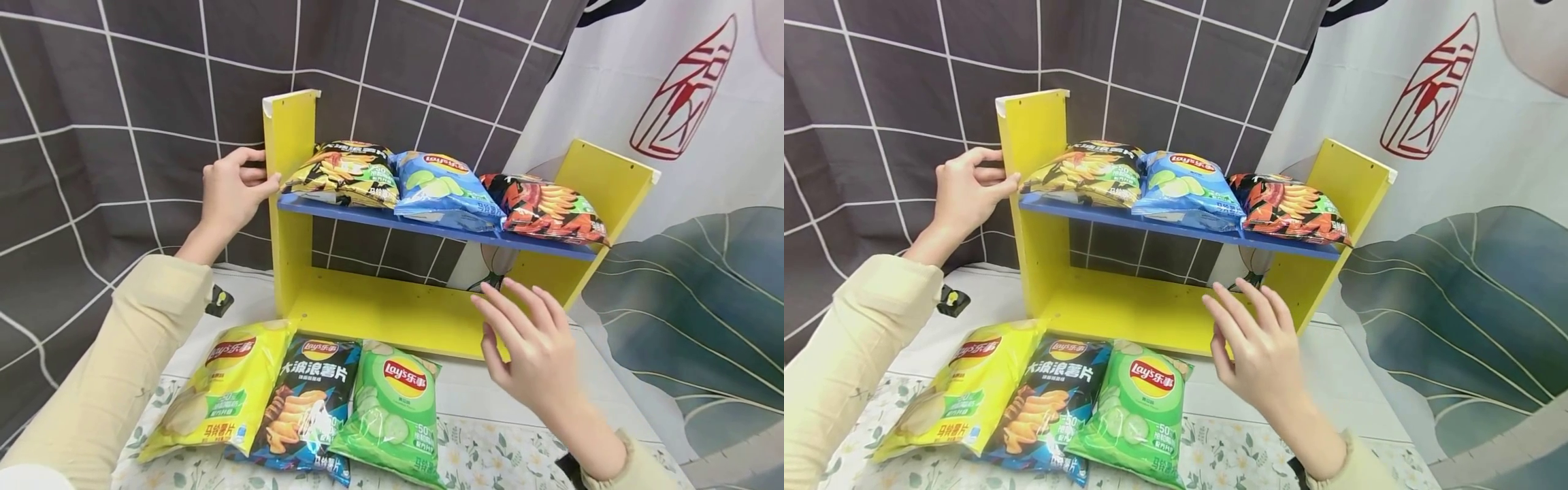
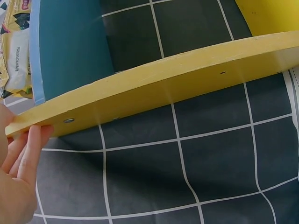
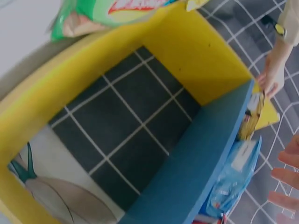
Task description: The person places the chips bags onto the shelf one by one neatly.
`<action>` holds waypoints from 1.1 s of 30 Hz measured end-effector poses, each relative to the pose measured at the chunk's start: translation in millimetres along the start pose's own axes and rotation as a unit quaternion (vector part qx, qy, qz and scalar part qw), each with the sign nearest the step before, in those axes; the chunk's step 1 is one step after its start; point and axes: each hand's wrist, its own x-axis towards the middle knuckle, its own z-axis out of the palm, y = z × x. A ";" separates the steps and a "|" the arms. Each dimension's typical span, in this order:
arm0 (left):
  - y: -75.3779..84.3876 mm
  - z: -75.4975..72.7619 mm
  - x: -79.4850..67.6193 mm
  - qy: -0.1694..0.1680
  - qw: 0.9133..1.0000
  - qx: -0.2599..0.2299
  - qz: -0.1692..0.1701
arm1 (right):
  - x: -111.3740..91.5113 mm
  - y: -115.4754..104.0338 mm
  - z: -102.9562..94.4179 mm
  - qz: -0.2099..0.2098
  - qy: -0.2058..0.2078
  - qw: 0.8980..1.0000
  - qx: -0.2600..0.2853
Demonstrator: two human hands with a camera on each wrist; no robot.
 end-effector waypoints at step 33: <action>-6.4 3.6 -3.8 -0.012 1.000 -0.018 0.010 | -65.1 -77.1 34.7 -0.012 -0.161 0.983 0.086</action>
